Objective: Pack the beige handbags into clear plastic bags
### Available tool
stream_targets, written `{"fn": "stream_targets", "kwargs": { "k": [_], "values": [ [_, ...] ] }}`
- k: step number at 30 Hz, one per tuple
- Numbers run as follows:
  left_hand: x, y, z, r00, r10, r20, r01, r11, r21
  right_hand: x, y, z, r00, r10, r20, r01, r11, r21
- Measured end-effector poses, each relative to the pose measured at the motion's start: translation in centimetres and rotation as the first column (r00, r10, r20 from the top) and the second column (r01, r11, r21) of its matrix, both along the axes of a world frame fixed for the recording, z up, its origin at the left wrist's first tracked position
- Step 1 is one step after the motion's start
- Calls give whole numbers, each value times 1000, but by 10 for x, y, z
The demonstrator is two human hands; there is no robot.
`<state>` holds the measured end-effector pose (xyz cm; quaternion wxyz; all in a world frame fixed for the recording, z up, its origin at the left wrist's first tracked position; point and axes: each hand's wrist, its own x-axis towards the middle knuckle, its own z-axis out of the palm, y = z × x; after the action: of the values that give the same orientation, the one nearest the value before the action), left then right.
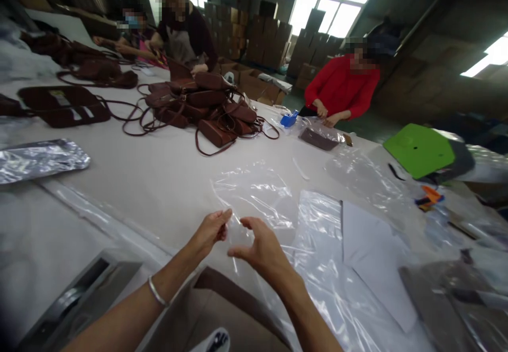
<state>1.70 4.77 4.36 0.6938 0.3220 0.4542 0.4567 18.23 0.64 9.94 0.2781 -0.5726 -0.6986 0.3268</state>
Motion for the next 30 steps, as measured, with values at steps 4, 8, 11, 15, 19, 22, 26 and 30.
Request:
{"fn": "stream_targets", "kwargs": {
  "k": [4,8,11,15,19,22,26,30],
  "values": [
    [7,7,1,989,92,113,-90,996,-26,-4,-6,-25,983,-64,170,65,998,0],
    [2,9,5,961,138,241,-133,990,-38,2,-1,-24,986,-158,56,156,987,47],
    [-4,2,7,913,-37,407,79,993,-86,5,1,-16,994,-107,15,106,993,56],
    [-4,-7,5,951,-163,263,184,981,-58,5,2,-12,973,-58,225,45,997,63],
    [-2,-6,4,1000,9,-10,-9,1000,-7,11,4,-12,940,-54,337,51,999,16],
    [-3,-4,2,996,61,-62,-59,998,31,14,5,-9,966,-98,238,105,994,-14],
    [2,-5,-1,993,15,-119,0,992,126,3,6,-4,973,-217,-72,208,971,-115],
    [6,-4,-1,994,-73,-87,92,964,250,-8,8,-2,972,-209,-107,190,968,-162]
  ]
}}
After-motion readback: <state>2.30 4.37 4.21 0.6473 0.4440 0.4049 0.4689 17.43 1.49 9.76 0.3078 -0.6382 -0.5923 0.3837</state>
